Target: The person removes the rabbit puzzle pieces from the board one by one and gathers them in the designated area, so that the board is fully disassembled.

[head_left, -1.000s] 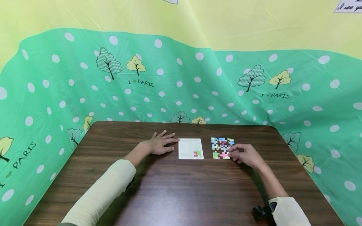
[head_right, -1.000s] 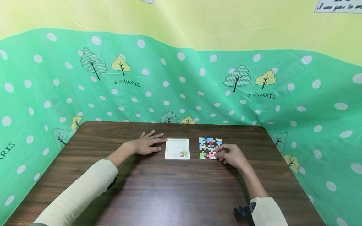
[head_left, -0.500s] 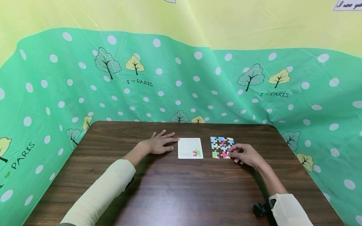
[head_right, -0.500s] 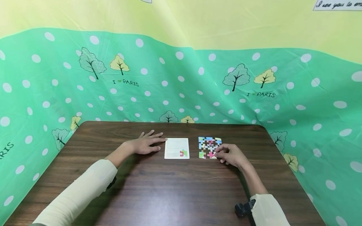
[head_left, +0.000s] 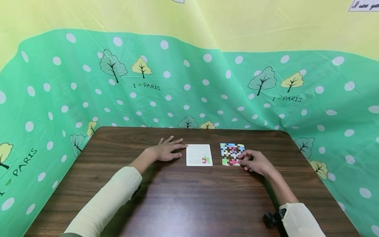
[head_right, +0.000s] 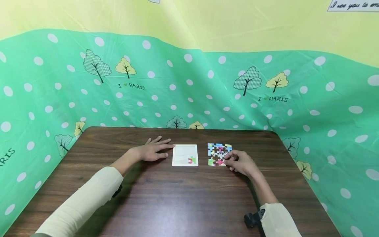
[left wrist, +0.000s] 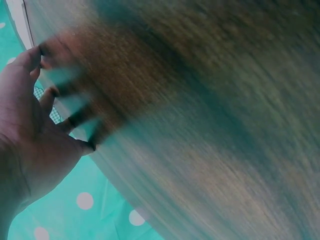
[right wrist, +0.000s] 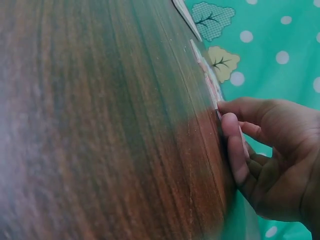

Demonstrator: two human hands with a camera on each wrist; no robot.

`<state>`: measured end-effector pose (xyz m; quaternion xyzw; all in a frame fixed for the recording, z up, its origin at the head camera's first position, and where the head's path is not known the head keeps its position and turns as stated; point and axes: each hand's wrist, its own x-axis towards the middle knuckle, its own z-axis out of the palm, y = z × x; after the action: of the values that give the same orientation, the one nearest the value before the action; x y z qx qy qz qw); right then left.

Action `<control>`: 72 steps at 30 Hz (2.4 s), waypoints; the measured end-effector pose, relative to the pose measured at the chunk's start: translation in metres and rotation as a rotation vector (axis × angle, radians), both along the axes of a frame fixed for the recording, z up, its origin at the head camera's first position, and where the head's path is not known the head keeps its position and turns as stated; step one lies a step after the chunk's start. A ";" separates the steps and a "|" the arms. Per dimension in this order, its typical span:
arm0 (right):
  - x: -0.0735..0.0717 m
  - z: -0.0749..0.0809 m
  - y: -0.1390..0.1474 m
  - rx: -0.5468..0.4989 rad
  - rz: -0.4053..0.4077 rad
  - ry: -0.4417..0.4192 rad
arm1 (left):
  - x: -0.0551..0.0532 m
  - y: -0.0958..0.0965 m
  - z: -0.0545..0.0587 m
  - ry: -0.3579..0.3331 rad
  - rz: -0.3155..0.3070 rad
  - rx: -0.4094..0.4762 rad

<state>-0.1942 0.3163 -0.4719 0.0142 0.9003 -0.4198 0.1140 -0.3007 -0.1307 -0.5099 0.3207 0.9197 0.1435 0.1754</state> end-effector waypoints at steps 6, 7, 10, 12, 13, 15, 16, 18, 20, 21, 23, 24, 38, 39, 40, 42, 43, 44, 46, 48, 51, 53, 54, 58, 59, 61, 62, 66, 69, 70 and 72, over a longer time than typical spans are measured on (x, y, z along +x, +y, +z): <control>0.000 0.001 -0.001 -0.006 -0.014 0.001 | 0.009 0.003 0.016 -0.033 0.006 0.021; 0.001 0.002 -0.001 -0.010 -0.016 -0.001 | 0.010 0.003 0.018 -0.041 0.009 0.027; 0.002 0.003 -0.001 -0.029 -0.029 -0.010 | 0.008 0.003 0.015 -0.036 0.013 0.022; 0.003 0.004 -0.001 -0.044 -0.043 -0.008 | 0.005 0.002 0.009 -0.028 0.020 0.015; 0.003 0.004 -0.002 -0.054 -0.052 -0.006 | 0.003 0.001 0.006 -0.022 0.020 0.015; 0.005 0.005 -0.005 -0.077 -0.069 0.005 | 0.002 0.001 0.004 -0.013 0.014 0.012; 0.005 0.005 -0.006 -0.089 -0.075 0.013 | 0.002 0.001 0.004 -0.012 0.014 0.012; 0.006 0.004 -0.011 -0.111 -0.084 0.019 | 0.002 0.001 0.003 -0.005 0.011 0.017; 0.006 0.005 -0.018 -0.130 -0.075 0.024 | 0.003 0.002 0.004 -0.007 0.013 0.019; 0.006 0.005 -0.021 -0.136 -0.070 0.026 | 0.003 0.002 0.004 -0.004 0.015 0.021; 0.006 0.006 -0.030 -0.145 -0.052 0.026 | 0.004 0.003 0.005 -0.001 0.017 0.030; 0.006 0.007 -0.034 -0.145 -0.038 0.029 | 0.005 0.003 0.005 0.002 0.017 0.034; 0.002 0.009 -0.089 -0.171 0.098 0.039 | 0.030 0.010 0.038 -0.004 0.055 0.017; 0.001 0.009 -0.092 -0.175 0.107 0.037 | 0.029 0.010 0.038 -0.008 0.057 0.027; 0.001 0.009 -0.095 -0.177 0.116 0.034 | 0.029 0.010 0.038 -0.015 0.059 0.033; 0.000 0.008 -0.101 -0.184 0.130 0.026 | 0.026 0.009 0.035 -0.021 0.056 0.063; 0.000 0.007 -0.104 -0.183 0.136 0.024 | 0.026 0.009 0.034 -0.024 0.055 0.068; -0.001 0.007 -0.106 -0.182 0.140 0.023 | 0.023 0.008 0.031 -0.017 0.050 0.073; -0.002 0.005 -0.110 -0.181 0.147 0.023 | 0.023 0.009 0.031 -0.018 0.050 0.069; -0.003 0.003 -0.112 -0.180 0.156 0.026 | 0.023 0.010 0.031 -0.016 0.062 0.051; -0.003 0.001 -0.116 -0.185 0.155 0.020 | 0.024 0.012 0.033 -0.020 0.079 0.040; -0.002 0.000 -0.117 -0.189 0.147 0.011 | 0.023 0.013 0.032 -0.019 0.077 0.044; -0.002 -0.001 -0.117 -0.190 0.142 0.005 | 0.020 0.013 0.029 -0.019 0.073 0.055; -0.002 -0.003 -0.119 -0.188 0.135 -0.010 | 0.014 0.011 0.022 -0.017 0.051 0.073; -0.002 -0.004 -0.119 -0.186 0.137 -0.012 | 0.011 0.011 0.017 -0.016 0.054 0.079; -0.002 -0.005 -0.120 -0.182 0.138 -0.015 | 0.010 0.010 0.014 -0.017 0.059 0.083; -0.002 -0.005 -0.120 -0.179 0.139 -0.016 | 0.009 0.010 0.013 -0.017 0.063 0.083; -0.002 -0.006 -0.121 -0.162 0.147 -0.014 | 0.013 0.010 0.017 -0.019 0.066 0.079; -0.002 -0.006 -0.121 -0.152 0.164 -0.010 | 0.015 0.010 0.020 -0.018 0.062 0.085; -0.002 -0.006 -0.121 -0.148 0.169 -0.009 | 0.014 0.010 0.019 -0.015 0.063 0.080; -0.002 -0.006 -0.121 -0.144 0.177 -0.010 | 0.013 0.009 0.016 -0.008 0.065 0.083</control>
<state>-0.1963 0.1950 -0.4778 -0.0714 0.8651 -0.4715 0.1557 -0.2877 -0.1221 -0.4934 0.2973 0.9221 0.1884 0.1608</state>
